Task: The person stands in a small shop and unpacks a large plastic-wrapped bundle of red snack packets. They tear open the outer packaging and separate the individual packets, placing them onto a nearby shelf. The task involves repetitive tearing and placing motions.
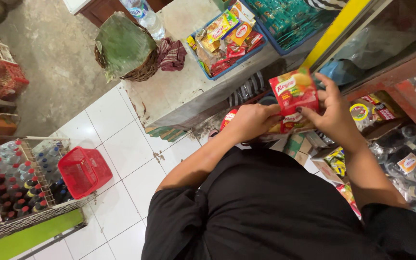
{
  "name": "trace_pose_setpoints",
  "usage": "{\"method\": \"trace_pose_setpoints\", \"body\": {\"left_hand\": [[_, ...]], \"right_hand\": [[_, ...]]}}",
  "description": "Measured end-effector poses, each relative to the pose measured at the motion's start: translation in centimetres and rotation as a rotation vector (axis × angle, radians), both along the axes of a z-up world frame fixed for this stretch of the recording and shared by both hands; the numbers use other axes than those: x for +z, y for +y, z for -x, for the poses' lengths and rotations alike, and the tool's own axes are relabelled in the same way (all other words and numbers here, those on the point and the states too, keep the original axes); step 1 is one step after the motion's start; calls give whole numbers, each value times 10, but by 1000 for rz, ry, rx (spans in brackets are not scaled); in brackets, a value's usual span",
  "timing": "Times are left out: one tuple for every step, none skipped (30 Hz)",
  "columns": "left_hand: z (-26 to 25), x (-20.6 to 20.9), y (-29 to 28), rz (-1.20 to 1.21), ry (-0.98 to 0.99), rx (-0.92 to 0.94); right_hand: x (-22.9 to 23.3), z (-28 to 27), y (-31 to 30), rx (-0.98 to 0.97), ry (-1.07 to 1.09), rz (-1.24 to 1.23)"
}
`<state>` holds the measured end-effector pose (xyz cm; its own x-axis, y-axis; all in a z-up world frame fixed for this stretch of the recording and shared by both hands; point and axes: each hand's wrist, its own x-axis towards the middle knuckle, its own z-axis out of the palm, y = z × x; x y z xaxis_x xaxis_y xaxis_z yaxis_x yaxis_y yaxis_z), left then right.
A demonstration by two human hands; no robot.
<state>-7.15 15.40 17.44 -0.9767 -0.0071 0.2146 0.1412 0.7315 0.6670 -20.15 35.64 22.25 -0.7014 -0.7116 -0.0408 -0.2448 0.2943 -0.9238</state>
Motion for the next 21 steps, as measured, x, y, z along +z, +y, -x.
{"method": "trace_pose_setpoints", "body": {"left_hand": [[0,1,0,35,-17,-10],[1,2,0,70,-35,-21],[2,3,1,104,-54,-32],[2,4,1,105,-58,-39],[1,5,3,105,-64,-48],[0,6,4,105,-70,-56],[0,6,5,109,-71,-56],[1,6,7,112,-73,-55],[1,6,8,115,-74,-52],[2,5,8,112,-69,-54],[1,4,8,107,-65,-57],[1,2,9,102,-61,-61],[1,1,10,105,-65,-62],[1,-1,11,108,-69,-63],[2,-1,10,114,-71,-63],[2,-1,9,111,-61,-55],[1,-1,9,108,-52,-47],[0,0,8,105,-44,-40],[0,2,5,81,-24,-49],[0,4,0,57,-4,-58],[0,7,-3,31,13,-69]], "right_hand": [[7,-4,-1,-12,46,-52],[14,-6,0,41,220,-92],[20,-7,1,94,391,-133],[23,-8,2,148,563,-173],[25,-7,1,170,531,-230],[25,-5,1,191,499,-287],[23,-2,1,213,469,-342],[21,-1,3,223,592,-327],[18,1,5,236,716,-310],[14,4,7,250,840,-292],[10,7,8,283,814,-274],[7,11,9,316,789,-256],[3,14,11,348,761,-240],[0,17,12,347,647,-276],[-2,19,11,345,535,-309],[-3,21,11,343,422,-341],[-3,21,12,314,404,-313],[-1,21,12,286,386,-285],[1,19,12,257,366,-257],[4,16,12,254,368,-177],[8,11,14,249,368,-100]]}}
